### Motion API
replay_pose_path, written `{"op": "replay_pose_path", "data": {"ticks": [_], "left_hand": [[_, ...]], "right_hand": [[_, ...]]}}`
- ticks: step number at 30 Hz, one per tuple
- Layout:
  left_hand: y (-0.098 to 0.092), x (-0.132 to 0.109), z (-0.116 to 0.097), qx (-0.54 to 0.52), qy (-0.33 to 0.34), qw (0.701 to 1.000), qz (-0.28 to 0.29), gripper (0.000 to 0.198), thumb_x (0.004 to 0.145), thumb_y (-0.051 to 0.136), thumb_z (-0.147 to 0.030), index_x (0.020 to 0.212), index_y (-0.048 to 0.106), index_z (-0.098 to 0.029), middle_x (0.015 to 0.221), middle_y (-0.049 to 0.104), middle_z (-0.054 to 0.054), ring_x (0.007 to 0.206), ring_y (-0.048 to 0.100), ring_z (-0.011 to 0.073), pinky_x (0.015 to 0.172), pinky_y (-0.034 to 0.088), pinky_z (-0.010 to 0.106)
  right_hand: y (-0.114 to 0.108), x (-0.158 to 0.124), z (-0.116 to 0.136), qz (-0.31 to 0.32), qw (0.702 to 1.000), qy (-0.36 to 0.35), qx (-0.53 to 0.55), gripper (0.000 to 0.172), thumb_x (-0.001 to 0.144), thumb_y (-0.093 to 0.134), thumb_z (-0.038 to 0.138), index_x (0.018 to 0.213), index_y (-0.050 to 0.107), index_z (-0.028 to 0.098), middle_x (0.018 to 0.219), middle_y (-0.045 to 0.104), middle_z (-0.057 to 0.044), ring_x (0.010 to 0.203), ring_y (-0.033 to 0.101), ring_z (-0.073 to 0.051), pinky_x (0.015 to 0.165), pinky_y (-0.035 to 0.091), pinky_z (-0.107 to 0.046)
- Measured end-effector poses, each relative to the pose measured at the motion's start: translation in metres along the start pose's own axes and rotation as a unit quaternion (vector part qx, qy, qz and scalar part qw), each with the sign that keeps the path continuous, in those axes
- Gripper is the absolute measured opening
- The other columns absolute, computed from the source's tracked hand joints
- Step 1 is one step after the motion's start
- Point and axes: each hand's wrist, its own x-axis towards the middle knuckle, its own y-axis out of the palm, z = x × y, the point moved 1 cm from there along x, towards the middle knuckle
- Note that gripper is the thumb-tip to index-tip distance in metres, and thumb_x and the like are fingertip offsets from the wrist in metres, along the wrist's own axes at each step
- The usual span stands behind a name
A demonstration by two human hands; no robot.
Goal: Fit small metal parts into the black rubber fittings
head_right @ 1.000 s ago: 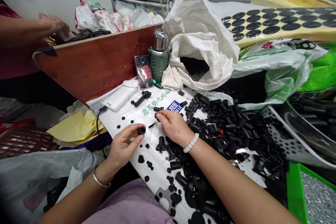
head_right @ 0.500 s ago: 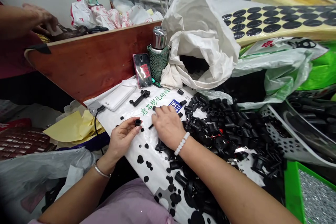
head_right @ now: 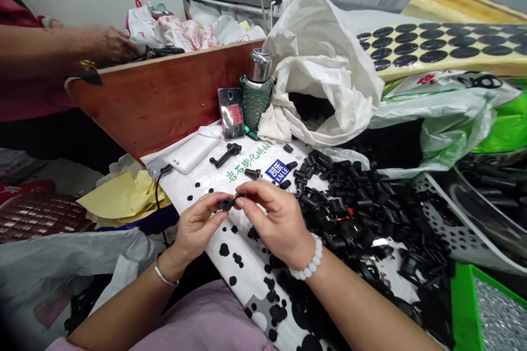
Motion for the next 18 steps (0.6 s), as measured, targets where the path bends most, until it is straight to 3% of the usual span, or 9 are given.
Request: {"op": "replay_pose_path", "data": {"ticks": [3, 9, 14, 18], "left_hand": [[0.004, -0.002, -0.008, -0.035, -0.018, 0.999, 0.035, 0.028, 0.077, 0.063, -0.017, 0.105, 0.064, -0.022, 0.104, 0.063, 0.006, 0.096, 0.058, 0.0179, 0.085, 0.046, 0.029], [0.015, -0.009, -0.018, -0.136, -0.135, 0.971, 0.146, 0.030, 0.089, 0.045, -0.035, 0.104, 0.063, -0.016, 0.071, 0.061, 0.003, 0.053, 0.054, 0.0098, 0.052, 0.046, 0.022], [0.033, -0.016, -0.026, -0.079, -0.170, 0.977, 0.097, 0.029, 0.092, 0.037, -0.036, 0.087, 0.056, -0.016, 0.060, 0.047, -0.003, 0.044, 0.039, 0.0051, 0.042, 0.033, 0.017], [0.042, -0.021, -0.033, -0.023, -0.130, 0.989, 0.060, 0.027, 0.092, 0.036, -0.033, 0.079, 0.052, -0.017, 0.065, 0.047, -0.002, 0.053, 0.041, 0.0077, 0.050, 0.035, 0.019]], "right_hand": [[0.000, -0.011, 0.006, -0.026, 0.996, -0.079, -0.025, 0.008, 0.088, 0.049, 0.017, 0.093, 0.056, 0.016, 0.083, 0.062, -0.006, 0.073, 0.059, -0.014, 0.065, 0.048, -0.025], [-0.001, -0.038, 0.005, -0.032, 0.981, -0.172, -0.079, 0.009, 0.086, 0.053, 0.014, 0.091, 0.057, 0.008, 0.078, 0.060, -0.010, 0.070, 0.053, -0.017, 0.060, 0.043, -0.028], [0.003, -0.061, 0.009, 0.020, 0.962, -0.194, -0.190, 0.018, 0.087, 0.040, 0.008, 0.089, 0.058, 0.007, 0.072, 0.057, -0.009, 0.062, 0.045, -0.017, 0.054, 0.035, -0.029], [0.011, -0.070, 0.014, 0.014, 0.980, -0.090, -0.177, 0.024, 0.089, 0.039, 0.013, 0.069, 0.053, 0.012, 0.060, 0.048, -0.004, 0.054, 0.040, -0.014, 0.049, 0.027, -0.028]]}}
